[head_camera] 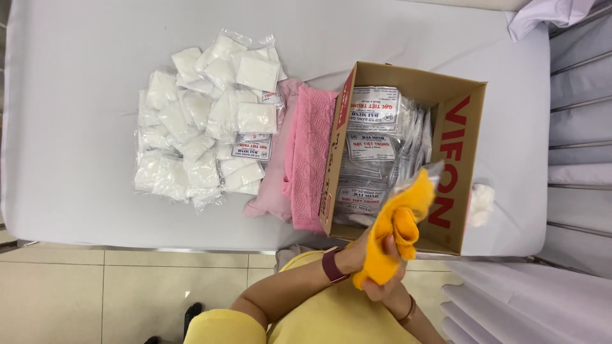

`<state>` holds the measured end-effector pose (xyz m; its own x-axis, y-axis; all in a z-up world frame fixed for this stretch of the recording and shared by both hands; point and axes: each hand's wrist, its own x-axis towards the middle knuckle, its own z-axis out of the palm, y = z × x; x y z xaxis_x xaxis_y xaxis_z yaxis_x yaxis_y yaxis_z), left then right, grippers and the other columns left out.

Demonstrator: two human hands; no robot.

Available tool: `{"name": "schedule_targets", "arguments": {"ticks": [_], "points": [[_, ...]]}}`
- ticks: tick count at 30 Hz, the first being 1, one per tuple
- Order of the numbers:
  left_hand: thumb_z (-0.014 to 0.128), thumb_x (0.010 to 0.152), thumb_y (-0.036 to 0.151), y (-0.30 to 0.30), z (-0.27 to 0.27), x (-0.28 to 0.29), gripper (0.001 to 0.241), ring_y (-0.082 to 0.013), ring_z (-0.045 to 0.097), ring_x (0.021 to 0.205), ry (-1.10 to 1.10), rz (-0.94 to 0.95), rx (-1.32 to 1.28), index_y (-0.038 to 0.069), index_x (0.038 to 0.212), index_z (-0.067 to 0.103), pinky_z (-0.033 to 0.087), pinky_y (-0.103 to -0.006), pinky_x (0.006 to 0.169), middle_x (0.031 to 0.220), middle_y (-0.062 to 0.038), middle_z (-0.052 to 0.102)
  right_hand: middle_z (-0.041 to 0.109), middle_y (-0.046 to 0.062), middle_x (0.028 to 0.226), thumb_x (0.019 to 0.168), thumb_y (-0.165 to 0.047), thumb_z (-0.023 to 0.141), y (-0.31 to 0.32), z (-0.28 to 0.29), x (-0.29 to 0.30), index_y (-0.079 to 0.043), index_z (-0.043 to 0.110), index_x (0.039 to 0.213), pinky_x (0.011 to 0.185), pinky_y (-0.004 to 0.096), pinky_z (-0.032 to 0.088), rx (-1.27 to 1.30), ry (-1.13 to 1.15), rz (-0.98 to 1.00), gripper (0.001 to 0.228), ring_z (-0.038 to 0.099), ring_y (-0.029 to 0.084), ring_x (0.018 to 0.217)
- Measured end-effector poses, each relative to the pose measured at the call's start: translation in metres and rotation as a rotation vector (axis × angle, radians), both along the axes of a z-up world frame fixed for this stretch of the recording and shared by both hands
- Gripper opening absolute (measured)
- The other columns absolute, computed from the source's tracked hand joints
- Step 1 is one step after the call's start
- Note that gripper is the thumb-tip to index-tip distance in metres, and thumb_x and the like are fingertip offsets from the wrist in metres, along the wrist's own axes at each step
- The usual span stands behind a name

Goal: The person wipes small, individually wrapped white packages with a yellow cloth. They pick up each package from a pile on a white surface, wipe it, and place it into a cardboard box labeled VIFON. The task is performed repeatedly.

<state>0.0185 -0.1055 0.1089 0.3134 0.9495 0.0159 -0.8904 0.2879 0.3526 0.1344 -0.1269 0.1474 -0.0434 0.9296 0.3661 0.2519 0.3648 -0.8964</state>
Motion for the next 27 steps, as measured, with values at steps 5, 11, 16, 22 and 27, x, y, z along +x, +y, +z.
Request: {"name": "schedule_targets", "arguments": {"ticks": [5,11,16,22,27], "points": [[0.039,0.112,0.027,0.010,0.030,0.009,0.058,-0.0211,0.042,0.147,0.170,-0.090,0.024,0.002,0.163,0.028,0.034,-0.0348,0.124,0.162,-0.008,0.040,0.043,0.029,0.156,0.099,-0.035,0.059,0.035,0.050,-0.018,0.002,0.048,0.148,0.131,0.054,0.014,0.229,-0.397,-0.010,0.063,0.030,0.047,0.155],[0.032,0.115,0.037,-0.011,0.043,0.016,0.060,-0.0207,0.036,0.149,0.359,-0.035,0.094,0.001,0.163,0.027,0.030,-0.0351,0.125,0.162,-0.009,0.037,0.057,0.028,0.140,0.101,-0.031,0.055,0.074,0.039,0.016,0.002,0.059,0.141,0.111,0.046,0.038,-0.049,-0.200,-0.172,0.052,0.050,0.038,0.128],[0.028,0.114,0.046,0.012,0.060,0.010,0.067,-0.0178,0.017,0.160,0.691,0.095,0.230,0.004,0.165,0.017,0.014,-0.0335,0.130,0.171,-0.007,0.021,0.061,0.034,0.120,0.110,-0.031,0.051,0.068,0.015,0.015,0.007,0.062,0.136,0.084,0.045,0.047,-0.535,0.082,-0.176,0.048,0.060,0.031,0.096],[0.022,0.123,0.033,0.038,-0.076,0.016,0.061,-0.0416,0.047,0.134,-0.719,-0.067,0.115,-0.017,0.158,0.031,0.038,-0.0519,0.125,0.146,-0.031,0.046,0.048,0.025,0.153,0.110,-0.037,0.042,0.021,0.008,-0.028,0.006,0.047,0.147,0.124,0.049,0.030,-0.054,-0.198,0.061,0.057,0.042,0.040,0.149],[0.035,0.109,0.038,0.035,0.024,0.010,0.055,-0.0163,0.052,0.139,0.176,-0.100,-0.197,0.012,0.157,0.036,0.041,-0.0310,0.118,0.154,-0.002,0.050,0.040,0.026,0.161,0.106,-0.029,0.048,0.065,0.073,-0.027,0.000,0.055,0.142,0.130,0.054,0.018,0.164,-0.472,-0.071,0.047,0.030,0.043,0.157]]}}
